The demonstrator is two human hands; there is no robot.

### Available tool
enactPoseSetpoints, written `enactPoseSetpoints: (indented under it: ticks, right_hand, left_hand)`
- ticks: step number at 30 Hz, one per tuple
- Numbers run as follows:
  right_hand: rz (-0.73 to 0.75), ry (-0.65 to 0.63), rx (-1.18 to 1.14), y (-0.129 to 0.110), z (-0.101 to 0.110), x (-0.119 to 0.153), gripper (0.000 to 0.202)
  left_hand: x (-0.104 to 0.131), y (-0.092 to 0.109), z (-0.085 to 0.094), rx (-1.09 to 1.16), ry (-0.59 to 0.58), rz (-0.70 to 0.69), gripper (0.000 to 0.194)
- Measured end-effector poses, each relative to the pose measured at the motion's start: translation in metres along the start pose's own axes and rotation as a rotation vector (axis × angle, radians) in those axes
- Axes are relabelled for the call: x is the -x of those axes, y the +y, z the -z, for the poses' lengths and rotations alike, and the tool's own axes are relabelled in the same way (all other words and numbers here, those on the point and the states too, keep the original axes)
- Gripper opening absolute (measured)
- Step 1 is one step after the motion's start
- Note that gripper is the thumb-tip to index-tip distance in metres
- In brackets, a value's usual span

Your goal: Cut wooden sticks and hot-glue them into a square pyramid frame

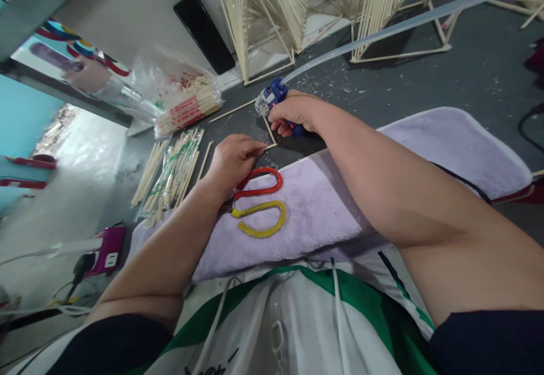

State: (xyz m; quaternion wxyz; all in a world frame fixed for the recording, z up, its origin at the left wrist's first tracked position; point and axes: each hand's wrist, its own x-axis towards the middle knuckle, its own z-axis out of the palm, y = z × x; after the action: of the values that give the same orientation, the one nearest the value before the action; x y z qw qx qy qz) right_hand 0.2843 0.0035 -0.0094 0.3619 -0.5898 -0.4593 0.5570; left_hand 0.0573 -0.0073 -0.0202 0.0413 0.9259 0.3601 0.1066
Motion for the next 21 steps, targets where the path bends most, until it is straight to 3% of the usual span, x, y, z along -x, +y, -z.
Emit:
enactPoseSetpoints:
  ticks: [15, 21]
  right_hand:
    - [0.008, 0.005, 0.004, 0.002, 0.0012, -0.0004, 0.005]
    - [0.043, -0.056, 0.036, 0.0023, 0.0031, 0.0035, 0.014]
  left_hand:
    - [-0.0007, -0.0009, -0.0023, -0.001, -0.006, -0.011, 0.033]
    - [-0.0009, -0.0003, -0.0015, 0.009, -0.011, 0.013, 0.033]
